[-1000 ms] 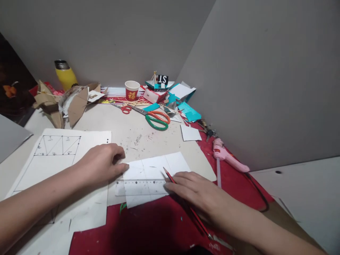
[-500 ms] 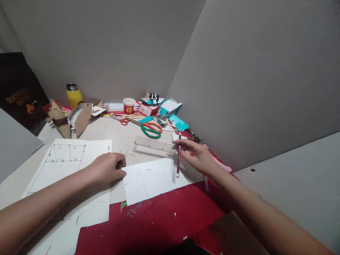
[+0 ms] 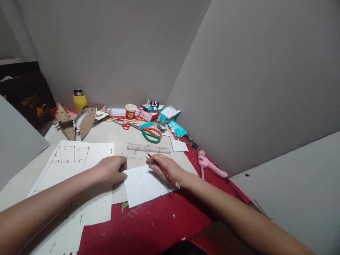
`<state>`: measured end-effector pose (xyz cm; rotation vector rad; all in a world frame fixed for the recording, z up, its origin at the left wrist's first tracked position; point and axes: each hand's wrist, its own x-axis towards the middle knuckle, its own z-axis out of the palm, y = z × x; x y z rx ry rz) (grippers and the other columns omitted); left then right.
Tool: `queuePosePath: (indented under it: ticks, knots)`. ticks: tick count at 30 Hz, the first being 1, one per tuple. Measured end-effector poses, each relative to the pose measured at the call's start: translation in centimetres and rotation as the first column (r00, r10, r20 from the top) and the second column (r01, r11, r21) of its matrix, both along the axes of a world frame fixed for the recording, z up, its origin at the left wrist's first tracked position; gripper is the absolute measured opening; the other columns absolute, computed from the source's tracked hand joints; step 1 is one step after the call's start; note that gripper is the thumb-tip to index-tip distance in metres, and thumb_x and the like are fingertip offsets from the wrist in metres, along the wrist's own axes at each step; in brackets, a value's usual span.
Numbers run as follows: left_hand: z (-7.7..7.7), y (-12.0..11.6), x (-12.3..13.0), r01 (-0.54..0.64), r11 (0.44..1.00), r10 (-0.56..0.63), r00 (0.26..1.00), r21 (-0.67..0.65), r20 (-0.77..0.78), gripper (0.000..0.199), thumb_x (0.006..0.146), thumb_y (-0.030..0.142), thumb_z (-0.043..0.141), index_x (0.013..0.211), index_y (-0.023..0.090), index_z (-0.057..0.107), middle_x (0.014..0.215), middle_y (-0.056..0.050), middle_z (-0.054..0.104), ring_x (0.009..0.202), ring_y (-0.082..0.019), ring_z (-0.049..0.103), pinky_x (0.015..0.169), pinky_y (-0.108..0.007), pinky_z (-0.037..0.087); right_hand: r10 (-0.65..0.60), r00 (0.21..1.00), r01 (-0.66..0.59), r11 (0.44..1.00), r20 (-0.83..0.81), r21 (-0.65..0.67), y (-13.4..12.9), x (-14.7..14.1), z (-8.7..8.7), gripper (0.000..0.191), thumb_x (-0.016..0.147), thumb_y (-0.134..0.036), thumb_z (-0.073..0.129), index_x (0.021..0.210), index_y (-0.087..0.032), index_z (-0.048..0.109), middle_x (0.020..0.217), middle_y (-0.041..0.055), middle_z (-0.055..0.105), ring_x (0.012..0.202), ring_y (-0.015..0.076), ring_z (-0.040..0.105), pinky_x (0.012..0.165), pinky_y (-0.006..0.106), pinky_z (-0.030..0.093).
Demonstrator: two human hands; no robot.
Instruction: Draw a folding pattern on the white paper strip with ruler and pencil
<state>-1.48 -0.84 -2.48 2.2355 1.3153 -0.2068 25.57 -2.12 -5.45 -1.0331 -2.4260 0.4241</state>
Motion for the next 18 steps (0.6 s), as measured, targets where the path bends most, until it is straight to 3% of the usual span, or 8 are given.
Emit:
queuePosePath:
  ticks: [4,13,18]
  knots:
    - [0.4,-0.4,0.1,0.030,0.999,-0.030,0.999,-0.012,0.017,0.037,0.096,0.039,0.064,0.128,0.019,0.060,0.129,-0.010,0.062,0.108,-0.025,0.065,0.090,-0.047,0.057,0.050,0.997,-0.047,0.997,0.054,-0.065,-0.1,-0.3,0.7,0.012,0.099,-0.031,0.055,0.103,-0.020,0.057,0.098,0.0089,0.067,0.088,0.0209,0.061,0.080,0.035,0.051]
    - [1.0,-0.9,0.2,0.053,0.998,-0.053,0.999,-0.017,0.011,0.037,0.096,0.038,0.064,0.127,0.019,0.060,0.129,-0.010,0.062,0.107,-0.025,0.065,0.090,-0.047,0.057,0.152,0.974,-0.111,0.966,0.165,-0.233,-0.1,0.0,2.6,0.047,0.080,-0.043,0.081,0.112,-0.018,0.057,0.109,0.0117,0.061,0.100,0.0277,0.057,0.089,0.042,0.046]
    - [0.9,-0.9,0.2,0.036,0.998,-0.034,0.999,-0.046,0.039,0.037,0.096,0.038,0.064,0.127,0.019,0.060,0.128,-0.010,0.063,0.107,-0.025,0.065,0.090,-0.047,0.057,0.130,0.983,-0.081,0.941,0.130,-0.329,-0.3,-0.1,2.6,0.050,0.073,-0.046,0.086,0.103,-0.018,0.058,0.099,0.0077,0.060,0.092,0.0256,0.055,0.085,0.039,0.044]
